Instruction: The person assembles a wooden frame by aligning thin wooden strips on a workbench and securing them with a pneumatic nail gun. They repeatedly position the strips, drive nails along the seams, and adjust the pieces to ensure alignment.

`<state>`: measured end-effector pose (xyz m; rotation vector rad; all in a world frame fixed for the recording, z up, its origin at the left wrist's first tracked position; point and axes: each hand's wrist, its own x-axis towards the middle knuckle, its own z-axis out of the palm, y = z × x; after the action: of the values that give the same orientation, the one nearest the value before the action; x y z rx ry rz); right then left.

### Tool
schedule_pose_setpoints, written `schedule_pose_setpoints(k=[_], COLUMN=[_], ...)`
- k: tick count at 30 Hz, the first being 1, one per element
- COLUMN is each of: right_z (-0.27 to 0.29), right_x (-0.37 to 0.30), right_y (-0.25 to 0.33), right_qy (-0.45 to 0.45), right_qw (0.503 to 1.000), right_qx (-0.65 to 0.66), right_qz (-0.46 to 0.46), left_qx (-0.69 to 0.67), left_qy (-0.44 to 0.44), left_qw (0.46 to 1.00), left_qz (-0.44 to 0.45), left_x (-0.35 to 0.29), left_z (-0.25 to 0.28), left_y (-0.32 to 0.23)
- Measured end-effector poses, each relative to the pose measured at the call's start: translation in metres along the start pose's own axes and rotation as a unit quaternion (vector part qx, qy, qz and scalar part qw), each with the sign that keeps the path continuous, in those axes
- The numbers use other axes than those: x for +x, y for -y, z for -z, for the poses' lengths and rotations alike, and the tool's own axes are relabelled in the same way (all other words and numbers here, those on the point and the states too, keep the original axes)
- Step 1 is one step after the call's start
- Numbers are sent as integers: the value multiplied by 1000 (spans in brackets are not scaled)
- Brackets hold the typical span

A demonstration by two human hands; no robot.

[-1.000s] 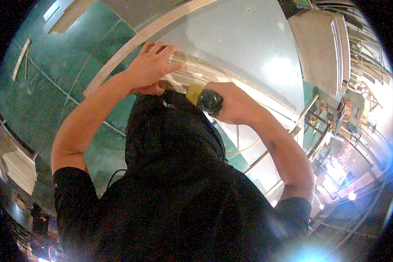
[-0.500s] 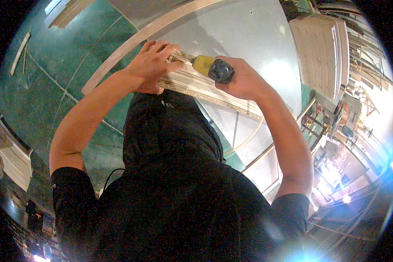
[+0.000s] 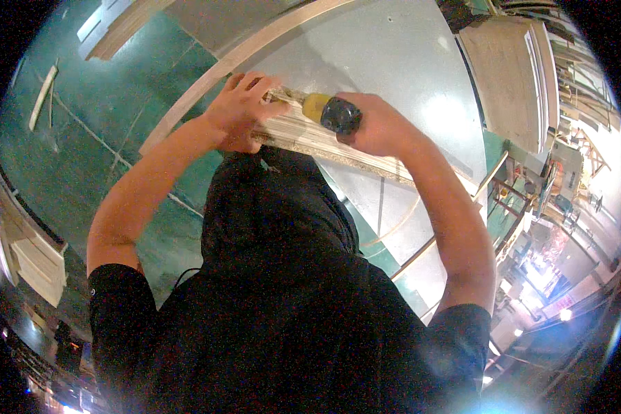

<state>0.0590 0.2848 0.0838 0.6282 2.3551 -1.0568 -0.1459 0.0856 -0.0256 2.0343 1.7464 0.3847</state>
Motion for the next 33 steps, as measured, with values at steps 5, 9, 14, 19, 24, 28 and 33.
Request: schedule_pose_setpoints(k=[5, 9, 14, 19, 24, 28, 33], right_z=[-30, -61, -94, -129, -122, -92, -102], right_x=[-70, -160, -250, -315, -317, -315, -316], right_y=[-45, -89, -137, -184, -213, -228, -283], right_qy=[-88, -39, -21, -147, -196, -151, -76], right_qw=[996, 986, 960, 947, 932, 944, 905], right_qx=[22, 119, 196, 151, 205, 232, 391], right_qz=[-15, -110, -199, -245, -226, -177, -148], left_qx=[-16, -13, 25, 104, 113, 137, 136], left_qy=[-9, 50, 52, 125, 134, 155, 149], left_qw=[1000, 998, 996, 984, 984, 977, 979], left_qz=[-18, 26, 67, 69, -41, -51, -31], left_x=[-3, 5, 10, 44, 140, 208, 224], left_z=[-2, 11, 11, 25, 0, -31, -75], left_y=[6, -11, -22, -77, -171, -232, -238])
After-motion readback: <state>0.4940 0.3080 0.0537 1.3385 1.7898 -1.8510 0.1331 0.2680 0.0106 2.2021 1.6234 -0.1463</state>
